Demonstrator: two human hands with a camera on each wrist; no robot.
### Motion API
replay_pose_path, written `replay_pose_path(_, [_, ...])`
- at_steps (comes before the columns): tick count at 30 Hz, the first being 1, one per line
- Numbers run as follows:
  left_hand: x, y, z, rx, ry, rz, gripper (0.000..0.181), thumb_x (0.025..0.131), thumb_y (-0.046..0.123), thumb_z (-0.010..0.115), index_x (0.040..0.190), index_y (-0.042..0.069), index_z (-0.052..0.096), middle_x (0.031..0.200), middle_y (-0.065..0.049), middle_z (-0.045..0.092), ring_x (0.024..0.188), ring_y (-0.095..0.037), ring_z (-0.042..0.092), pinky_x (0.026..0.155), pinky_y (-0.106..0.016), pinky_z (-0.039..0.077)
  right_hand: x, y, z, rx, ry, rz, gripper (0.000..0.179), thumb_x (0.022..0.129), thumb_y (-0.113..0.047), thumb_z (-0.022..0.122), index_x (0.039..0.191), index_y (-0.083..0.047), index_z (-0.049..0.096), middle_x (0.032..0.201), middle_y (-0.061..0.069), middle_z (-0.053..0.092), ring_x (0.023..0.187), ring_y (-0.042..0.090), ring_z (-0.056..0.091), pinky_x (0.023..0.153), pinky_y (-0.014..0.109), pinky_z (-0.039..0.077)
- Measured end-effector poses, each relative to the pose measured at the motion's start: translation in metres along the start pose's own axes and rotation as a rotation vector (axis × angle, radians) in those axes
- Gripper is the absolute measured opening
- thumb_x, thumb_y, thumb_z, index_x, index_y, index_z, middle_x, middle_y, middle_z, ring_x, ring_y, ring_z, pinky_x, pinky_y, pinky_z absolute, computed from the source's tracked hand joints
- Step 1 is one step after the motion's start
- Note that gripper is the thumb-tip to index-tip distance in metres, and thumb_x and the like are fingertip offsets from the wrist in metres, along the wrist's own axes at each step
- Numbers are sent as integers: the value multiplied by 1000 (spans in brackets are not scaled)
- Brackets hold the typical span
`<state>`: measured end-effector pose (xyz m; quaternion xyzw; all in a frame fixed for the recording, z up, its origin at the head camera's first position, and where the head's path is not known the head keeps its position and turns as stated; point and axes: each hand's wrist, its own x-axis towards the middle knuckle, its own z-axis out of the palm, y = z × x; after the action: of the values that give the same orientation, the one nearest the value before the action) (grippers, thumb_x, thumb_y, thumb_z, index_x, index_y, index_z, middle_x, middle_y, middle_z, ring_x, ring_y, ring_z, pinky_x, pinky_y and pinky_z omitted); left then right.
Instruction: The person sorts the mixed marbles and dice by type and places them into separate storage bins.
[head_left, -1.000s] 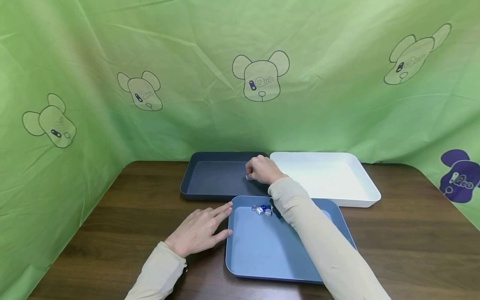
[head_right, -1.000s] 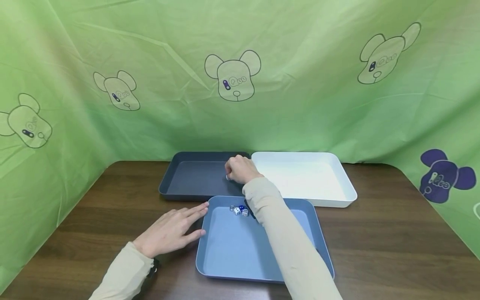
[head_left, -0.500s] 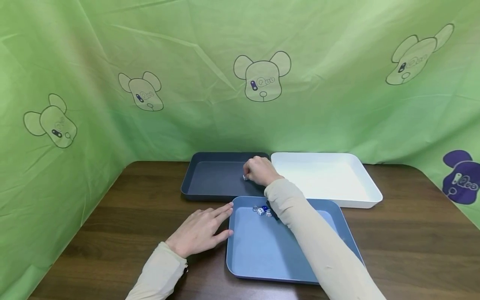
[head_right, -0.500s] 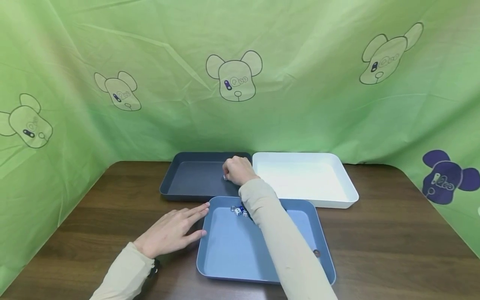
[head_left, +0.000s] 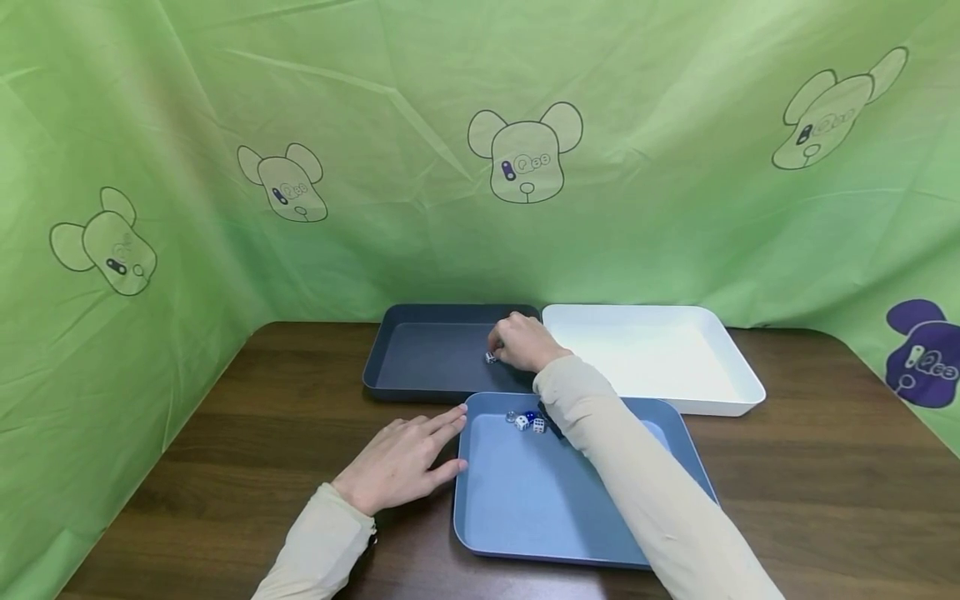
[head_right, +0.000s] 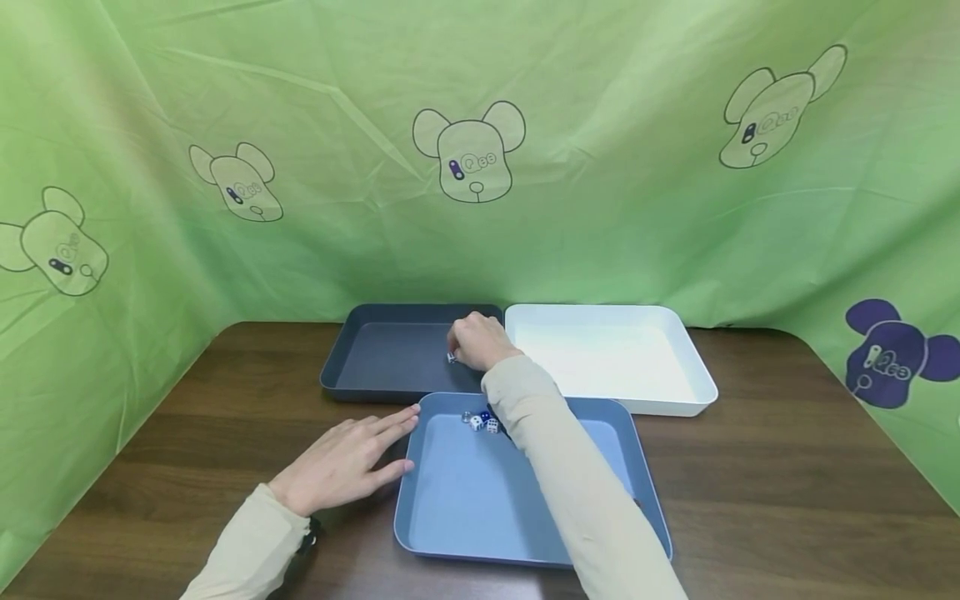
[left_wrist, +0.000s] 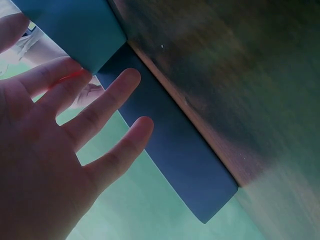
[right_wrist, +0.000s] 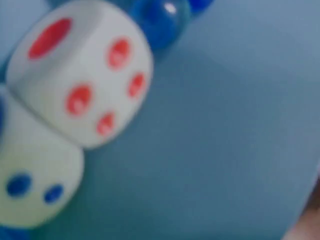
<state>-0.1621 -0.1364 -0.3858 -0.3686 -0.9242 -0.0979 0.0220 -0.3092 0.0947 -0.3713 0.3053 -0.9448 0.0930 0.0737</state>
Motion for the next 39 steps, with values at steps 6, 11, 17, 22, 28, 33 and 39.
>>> replay_pose_path(6, [0,0,0,-5,-7,-4,57,103,41,58,147,4,54,157,-5,44,121,-29,61,96,-52,50,-4,-4,-10,26,-3,-33,7,86,-4,74,90,-6,80,91,8,75,93,30,69,84,42,55])
replay_pose_path(11, [0,0,0,-7,-8,-3,57,103,41,57,147,4,54,157,-5,44,121,-30,62,96,-52,50,-6,-6,-16,59,-22,-26,7,87,-5,74,90,-6,80,93,8,75,94,29,69,85,42,55])
replay_pose_path(17, [0,0,1,-7,-7,0,57,103,41,58,147,4,54,157,-6,44,121,-30,62,96,-52,51,-10,-5,-19,105,-39,-2,9,90,-5,73,94,-5,80,95,8,76,93,27,70,83,41,56])
replay_pose_path(22, [0,0,0,-7,-11,-2,57,103,40,58,147,4,53,157,-6,44,121,-30,62,96,-52,51,-14,-4,-23,125,-38,4,10,90,-4,73,96,-4,80,96,9,76,92,27,70,82,41,56])
replay_pose_path(28, [-1,0,0,-4,-9,-2,57,103,40,58,147,4,54,156,-7,45,121,-30,62,95,-52,51,-17,-6,-27,121,-56,7,11,89,-4,73,99,-2,79,98,10,76,92,27,70,81,41,57])
replay_pose_path(33, [-1,0,0,-2,-4,-4,58,103,41,58,147,4,54,156,-6,45,121,-30,62,95,-52,51,-19,-9,-29,108,-70,12,13,90,-4,73,100,-2,79,99,10,75,92,27,70,80,41,57])
replay_pose_path(39, [-1,1,0,5,-1,5,57,103,41,58,147,4,54,156,-7,45,120,-30,62,94,-52,52,-24,-12,-33,100,-89,9,13,90,-8,75,101,-3,79,99,9,75,92,27,70,81,41,57])
